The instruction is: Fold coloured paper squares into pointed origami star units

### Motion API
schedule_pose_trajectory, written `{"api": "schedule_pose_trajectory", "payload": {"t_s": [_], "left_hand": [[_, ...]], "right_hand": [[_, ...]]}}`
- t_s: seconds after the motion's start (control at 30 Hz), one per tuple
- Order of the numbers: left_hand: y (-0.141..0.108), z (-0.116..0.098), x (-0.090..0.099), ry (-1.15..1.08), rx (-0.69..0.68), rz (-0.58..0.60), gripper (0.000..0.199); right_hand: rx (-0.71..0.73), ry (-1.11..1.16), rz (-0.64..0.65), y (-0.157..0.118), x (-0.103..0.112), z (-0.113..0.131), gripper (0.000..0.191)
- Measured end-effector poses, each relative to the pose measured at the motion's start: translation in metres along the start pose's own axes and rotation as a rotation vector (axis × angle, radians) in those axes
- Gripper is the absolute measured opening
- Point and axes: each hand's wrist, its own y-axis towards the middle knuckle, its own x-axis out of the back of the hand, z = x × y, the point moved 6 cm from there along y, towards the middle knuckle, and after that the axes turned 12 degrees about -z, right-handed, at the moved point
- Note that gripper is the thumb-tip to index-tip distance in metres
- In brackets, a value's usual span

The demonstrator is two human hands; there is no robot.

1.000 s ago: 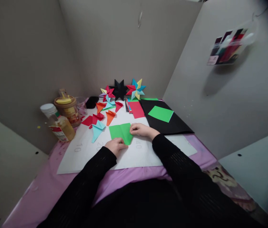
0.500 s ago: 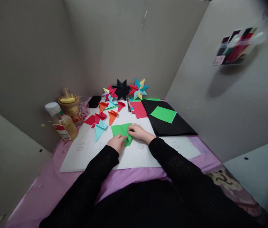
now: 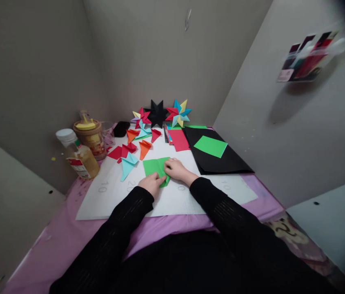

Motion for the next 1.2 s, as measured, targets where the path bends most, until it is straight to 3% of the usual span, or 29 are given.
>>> {"api": "schedule_pose_trajectory", "payload": {"t_s": [1.0,1.2], "left_hand": [[0.001,-0.003,0.000,0.105,-0.009,0.092,0.043],[0.004,-0.003,0.002,0.097,0.008,0.104,0.045]], "right_hand": [[-0.042,-0.115,-0.039,-0.003,-0.002,0.007,0.016],[0.016,-0.030,-0.102,-0.009,0.014,0.012,0.014]]}}
